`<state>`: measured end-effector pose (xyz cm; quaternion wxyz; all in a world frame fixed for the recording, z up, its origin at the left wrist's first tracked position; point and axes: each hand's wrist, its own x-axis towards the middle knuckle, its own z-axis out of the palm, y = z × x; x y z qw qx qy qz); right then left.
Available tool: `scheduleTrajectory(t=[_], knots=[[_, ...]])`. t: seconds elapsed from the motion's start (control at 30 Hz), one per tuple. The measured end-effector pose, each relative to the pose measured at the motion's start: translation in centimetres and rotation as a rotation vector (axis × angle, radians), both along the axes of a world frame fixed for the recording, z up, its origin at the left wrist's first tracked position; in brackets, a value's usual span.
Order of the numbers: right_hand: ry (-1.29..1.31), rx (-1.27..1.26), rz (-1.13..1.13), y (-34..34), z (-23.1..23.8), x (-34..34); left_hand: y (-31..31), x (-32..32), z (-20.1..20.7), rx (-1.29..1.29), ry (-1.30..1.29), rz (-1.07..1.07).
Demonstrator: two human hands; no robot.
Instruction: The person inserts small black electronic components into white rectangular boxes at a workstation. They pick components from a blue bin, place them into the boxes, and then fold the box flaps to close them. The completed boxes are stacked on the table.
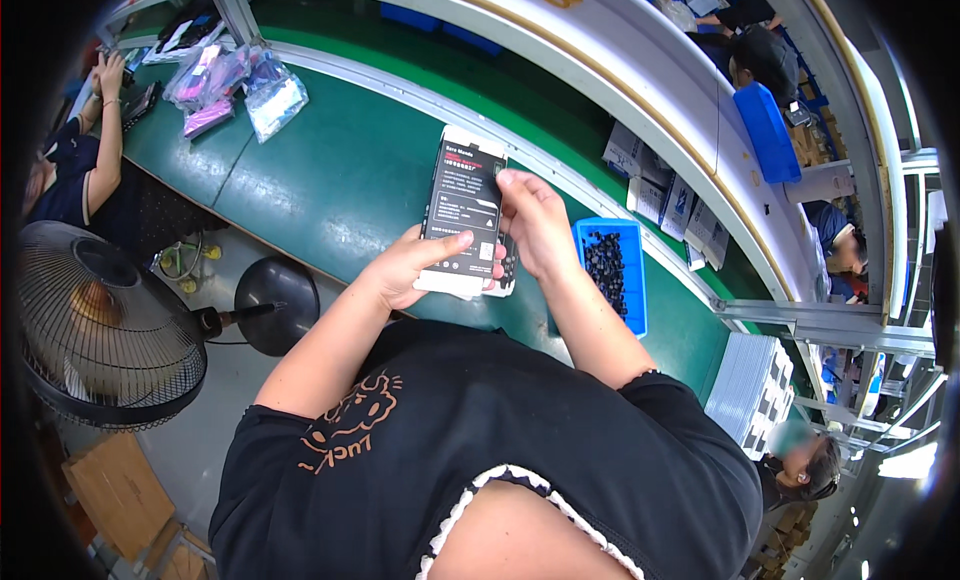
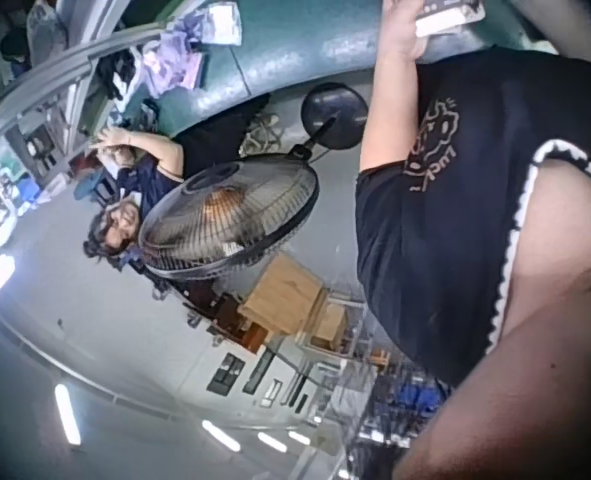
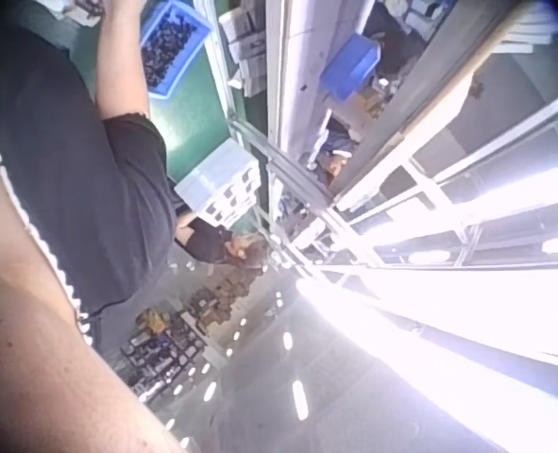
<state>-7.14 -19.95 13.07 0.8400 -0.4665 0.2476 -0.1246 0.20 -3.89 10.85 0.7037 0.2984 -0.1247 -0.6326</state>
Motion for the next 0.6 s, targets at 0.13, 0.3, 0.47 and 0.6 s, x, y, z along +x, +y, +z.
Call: scheduleTrajectory(t=[0.13, 0.3, 0.47, 0.6], knots=[[0.038, -0.242, -0.011, 0.0, -0.3, 0.4, -0.1, 0.2, 0.1, 0.081, -0.026, 0.056], [0.010, -0.407, -0.028, -0.3, -0.2, 0.1, -1.2, 1.3, 0.4, 0.316, -0.551, 0.630], [0.007, -0.512, 0.048, 0.7, 0.3, -0.2, -0.5, 2.9, -0.3, 0.259, -0.891, 0.641], [0.003, -0.412, 0.117, 0.6, -0.4, -0.8, 0.2, 3.1, -0.6, 0.227, -0.725, 0.537]])
